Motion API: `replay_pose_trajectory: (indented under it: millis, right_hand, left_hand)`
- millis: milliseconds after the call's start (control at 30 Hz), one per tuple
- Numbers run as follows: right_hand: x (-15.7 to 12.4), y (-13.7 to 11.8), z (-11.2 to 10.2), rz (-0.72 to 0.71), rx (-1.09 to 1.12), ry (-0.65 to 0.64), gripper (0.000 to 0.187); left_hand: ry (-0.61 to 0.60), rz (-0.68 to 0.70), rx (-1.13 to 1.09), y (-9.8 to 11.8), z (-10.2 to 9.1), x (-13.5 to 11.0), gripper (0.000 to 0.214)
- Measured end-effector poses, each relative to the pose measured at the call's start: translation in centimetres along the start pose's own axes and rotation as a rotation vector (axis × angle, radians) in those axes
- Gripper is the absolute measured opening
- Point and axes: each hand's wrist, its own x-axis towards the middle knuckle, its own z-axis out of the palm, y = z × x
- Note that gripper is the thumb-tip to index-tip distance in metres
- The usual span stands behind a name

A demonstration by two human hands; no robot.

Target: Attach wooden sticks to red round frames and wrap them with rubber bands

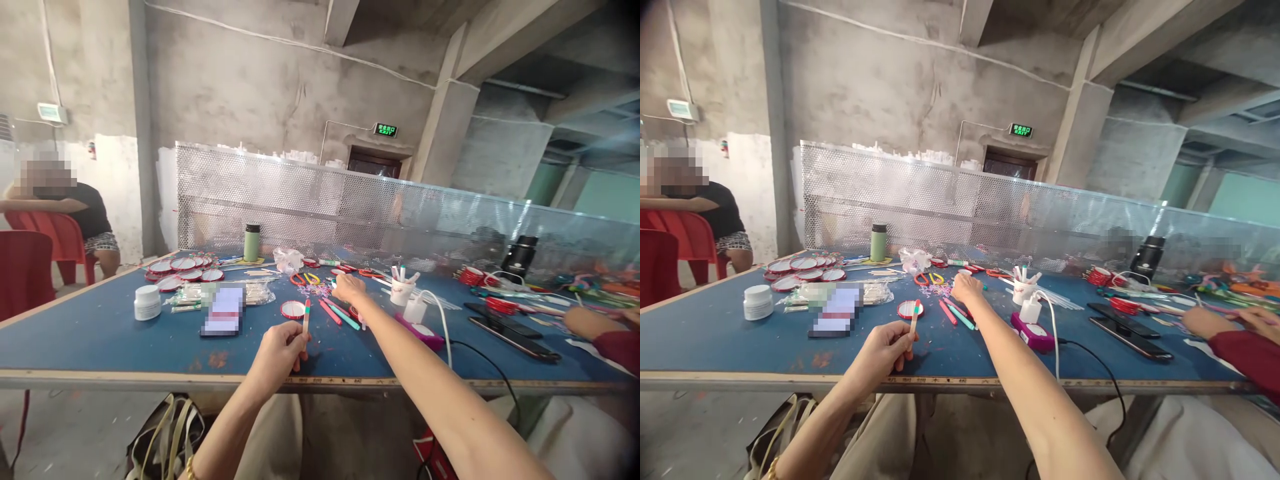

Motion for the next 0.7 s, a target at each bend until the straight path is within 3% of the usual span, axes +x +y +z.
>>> replay_pose_trajectory:
  millis: [200, 367, 433, 500, 600, 700]
  right_hand:
    - [-0.6, 0.7, -3.4, -0.078, 0.235, 0.199, 0.039]
    - [-5.2, 1.8, -4.6, -0.28, 0.485, 0.251, 0.038]
    - [-8.0, 2.6, -4.3, -0.379, 0.89, 0.264, 0.032]
    - [-10.6, 3.5, -3.5, -0.39, 1.192, 0.242, 0.025]
    - [-13.8, 5.1, -1.8, -0.318, 1.545, 0.212, 0.021]
    - [-16.1, 6.3, 0.1, -0.309, 1.797, 0.301, 0.018]
  left_hand:
    - [-0.001, -0.004, -0.022, 0.0, 0.0, 0.1, 0.026]
    - [0.009, -0.011, -0.032, -0.1, 0.1, 0.1, 0.026]
    - [0.012, -0.003, -0.021, -0.3, 0.0, 0.0, 0.026]
    - [0.013, 0.003, -0.007, -0.3, 0.0, 0.0, 0.025]
    - [0.009, 0.002, 0.016, -0.3, -0.1, -0.1, 0.025]
    - [0.003, 0.003, 0.035, -0.1, -0.2, -0.2, 0.025]
